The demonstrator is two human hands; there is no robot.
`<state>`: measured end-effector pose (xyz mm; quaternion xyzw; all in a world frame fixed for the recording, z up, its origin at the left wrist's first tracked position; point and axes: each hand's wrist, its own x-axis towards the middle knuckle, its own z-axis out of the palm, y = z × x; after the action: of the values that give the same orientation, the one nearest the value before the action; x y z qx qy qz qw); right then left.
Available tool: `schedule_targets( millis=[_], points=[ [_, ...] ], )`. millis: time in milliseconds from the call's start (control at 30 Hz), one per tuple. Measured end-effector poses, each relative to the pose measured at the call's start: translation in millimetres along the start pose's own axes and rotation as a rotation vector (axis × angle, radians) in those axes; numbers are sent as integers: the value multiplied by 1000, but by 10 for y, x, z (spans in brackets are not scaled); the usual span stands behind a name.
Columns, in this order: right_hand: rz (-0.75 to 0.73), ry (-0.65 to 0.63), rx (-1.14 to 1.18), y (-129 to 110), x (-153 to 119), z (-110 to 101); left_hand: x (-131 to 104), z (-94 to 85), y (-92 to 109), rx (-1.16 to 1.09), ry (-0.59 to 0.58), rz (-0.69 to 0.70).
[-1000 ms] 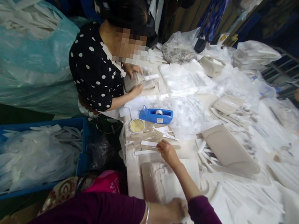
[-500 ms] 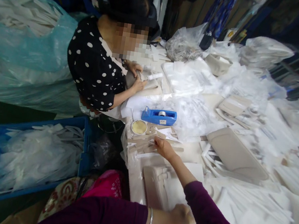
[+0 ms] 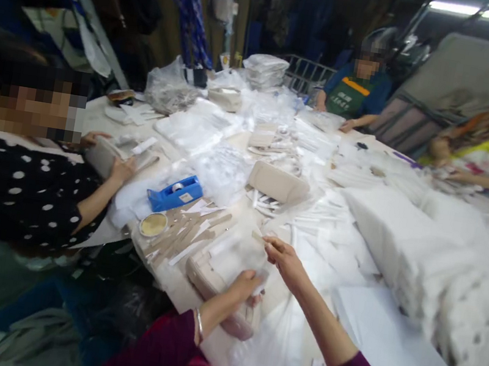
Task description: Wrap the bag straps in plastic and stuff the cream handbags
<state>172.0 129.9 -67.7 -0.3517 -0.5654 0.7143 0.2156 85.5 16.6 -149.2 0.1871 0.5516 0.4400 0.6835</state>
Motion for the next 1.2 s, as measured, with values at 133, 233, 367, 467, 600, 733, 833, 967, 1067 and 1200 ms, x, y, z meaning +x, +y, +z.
schedule_targets(
  millis=[133, 233, 367, 467, 600, 733, 833, 967, 1067, 1200],
  points=[
    [37, 266, 218, 296, -332, -389, -8, 5, 34, 67, -6, 56],
    [79, 578, 184, 559, -449, -699, 8, 8, 38, 96, -29, 64],
    [109, 849, 112, 911, -462, -1172, 10, 18, 49, 114, -54, 48],
    [145, 960, 12, 1138, -367, -1473, 0, 32, 64, 94, -40, 40],
    [160, 982, -141, 1329, -135, -1698, -19, 63, 101, 84, -36, 31],
    [138, 919, -346, 1381, 104, -1770, -56, 102, 162, 113, -47, 2],
    [106, 867, -541, 1366, 203, -1805, -73, 119, 190, 122, -39, 9],
    [65, 765, -797, 1307, 278, -1871, -44, 105, 173, 106, -36, 14],
    [55, 629, -948, 1253, 352, -1907, -7, 77, 143, 110, -32, 8],
    [67, 490, -1107, 1204, 449, -1923, 19, 45, 109, 122, -38, 7]
  ],
)
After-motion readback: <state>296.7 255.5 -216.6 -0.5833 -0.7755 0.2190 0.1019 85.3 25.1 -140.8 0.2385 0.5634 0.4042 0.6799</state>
